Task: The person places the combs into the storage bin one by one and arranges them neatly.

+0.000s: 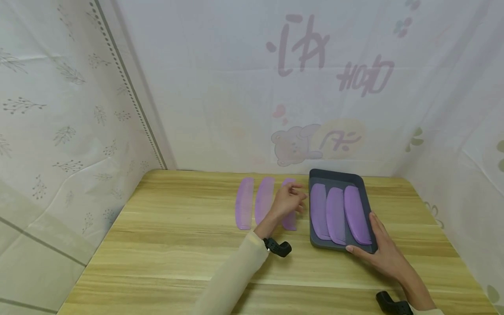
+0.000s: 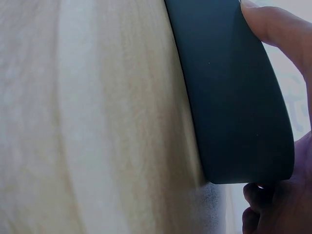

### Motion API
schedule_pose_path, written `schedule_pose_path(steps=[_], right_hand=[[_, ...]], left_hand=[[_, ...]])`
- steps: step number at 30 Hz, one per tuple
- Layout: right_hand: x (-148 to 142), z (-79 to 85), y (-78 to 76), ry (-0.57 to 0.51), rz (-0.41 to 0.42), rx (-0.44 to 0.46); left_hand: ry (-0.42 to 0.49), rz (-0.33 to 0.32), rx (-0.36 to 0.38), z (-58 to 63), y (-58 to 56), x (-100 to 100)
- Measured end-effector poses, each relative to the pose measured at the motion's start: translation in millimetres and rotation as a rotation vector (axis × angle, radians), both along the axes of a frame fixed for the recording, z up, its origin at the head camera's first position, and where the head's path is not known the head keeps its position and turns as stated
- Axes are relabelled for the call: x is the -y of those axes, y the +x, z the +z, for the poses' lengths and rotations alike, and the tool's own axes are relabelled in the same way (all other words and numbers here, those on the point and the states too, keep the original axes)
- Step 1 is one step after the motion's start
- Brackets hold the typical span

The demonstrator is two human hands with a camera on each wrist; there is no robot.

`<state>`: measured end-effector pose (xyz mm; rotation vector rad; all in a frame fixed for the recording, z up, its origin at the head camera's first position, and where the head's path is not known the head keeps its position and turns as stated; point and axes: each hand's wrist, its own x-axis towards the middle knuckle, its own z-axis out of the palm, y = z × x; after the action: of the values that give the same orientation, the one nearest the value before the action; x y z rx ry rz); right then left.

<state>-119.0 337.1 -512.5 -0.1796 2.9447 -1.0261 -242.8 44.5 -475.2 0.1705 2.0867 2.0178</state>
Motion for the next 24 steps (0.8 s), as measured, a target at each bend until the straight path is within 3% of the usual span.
schedule_pose_path(steps=[9, 24], right_hand=[[1, 0.8, -0.6, -0.003, 0.002, -0.002], [1, 0.1, 0.2, 0.008, -0.010, 0.014]], left_hand=[[-0.245, 0.000, -0.236, 4.0, 2.3, 19], [-0.429, -0.058, -0.344, 6.7, 7.7, 46]])
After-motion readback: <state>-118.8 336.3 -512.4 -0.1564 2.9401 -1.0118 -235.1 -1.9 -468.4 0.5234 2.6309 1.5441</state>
